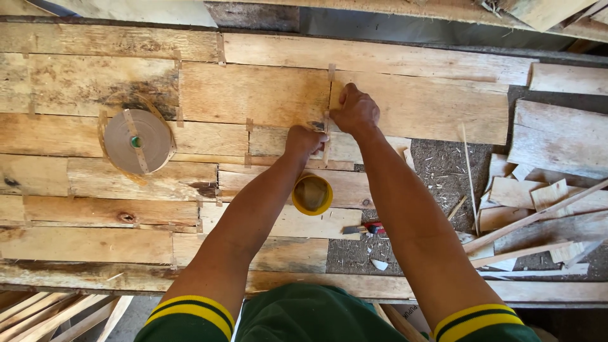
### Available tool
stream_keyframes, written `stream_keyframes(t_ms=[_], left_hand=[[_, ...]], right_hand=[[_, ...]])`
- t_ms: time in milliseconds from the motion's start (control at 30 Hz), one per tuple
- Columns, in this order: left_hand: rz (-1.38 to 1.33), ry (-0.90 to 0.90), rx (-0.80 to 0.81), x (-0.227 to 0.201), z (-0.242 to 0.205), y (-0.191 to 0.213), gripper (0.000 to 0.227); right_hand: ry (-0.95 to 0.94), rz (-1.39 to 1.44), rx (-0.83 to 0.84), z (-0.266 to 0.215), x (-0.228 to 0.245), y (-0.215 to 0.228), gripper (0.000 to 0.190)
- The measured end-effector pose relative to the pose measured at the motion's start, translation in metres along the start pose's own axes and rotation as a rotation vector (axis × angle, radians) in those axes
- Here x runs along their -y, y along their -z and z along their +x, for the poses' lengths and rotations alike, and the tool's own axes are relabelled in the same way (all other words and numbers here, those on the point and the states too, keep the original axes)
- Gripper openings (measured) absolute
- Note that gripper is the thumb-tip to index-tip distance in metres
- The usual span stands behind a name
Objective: Patching gaps in a wood veneer surface using small wood scraps and adhesive.
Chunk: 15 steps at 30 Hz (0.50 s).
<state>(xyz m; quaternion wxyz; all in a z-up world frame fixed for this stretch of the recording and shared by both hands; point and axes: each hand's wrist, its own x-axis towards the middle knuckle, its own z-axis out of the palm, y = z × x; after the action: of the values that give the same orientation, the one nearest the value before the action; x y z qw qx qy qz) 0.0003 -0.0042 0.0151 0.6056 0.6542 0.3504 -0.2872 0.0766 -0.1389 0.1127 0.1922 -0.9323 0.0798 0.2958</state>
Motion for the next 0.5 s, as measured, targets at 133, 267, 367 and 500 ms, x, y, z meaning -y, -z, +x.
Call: stream_keyframes(t_ms=[133, 267, 367, 500], left_hand=[[-0.008, 0.046, 0.005, -0.003, -0.005, 0.003, 0.018], [-0.068, 0.031, 0.048, -0.004, -0.006, 0.006, 0.015], [-0.098, 0.029, 0.068, -0.013, -0.014, 0.007, 0.015], [-0.27, 0.075, 0.126, -0.017, -0.018, 0.011, 0.03]], right_hand=[[0.086, 0.023, -0.003, 0.006, -0.023, -0.012, 0.043], [0.282, 0.019, -0.026, -0.004, -0.03, -0.011, 0.057], [0.354, -0.002, -0.03, -0.005, -0.033, -0.013, 0.065], [0.398, -0.032, -0.02, -0.005, -0.037, -0.019, 0.065]])
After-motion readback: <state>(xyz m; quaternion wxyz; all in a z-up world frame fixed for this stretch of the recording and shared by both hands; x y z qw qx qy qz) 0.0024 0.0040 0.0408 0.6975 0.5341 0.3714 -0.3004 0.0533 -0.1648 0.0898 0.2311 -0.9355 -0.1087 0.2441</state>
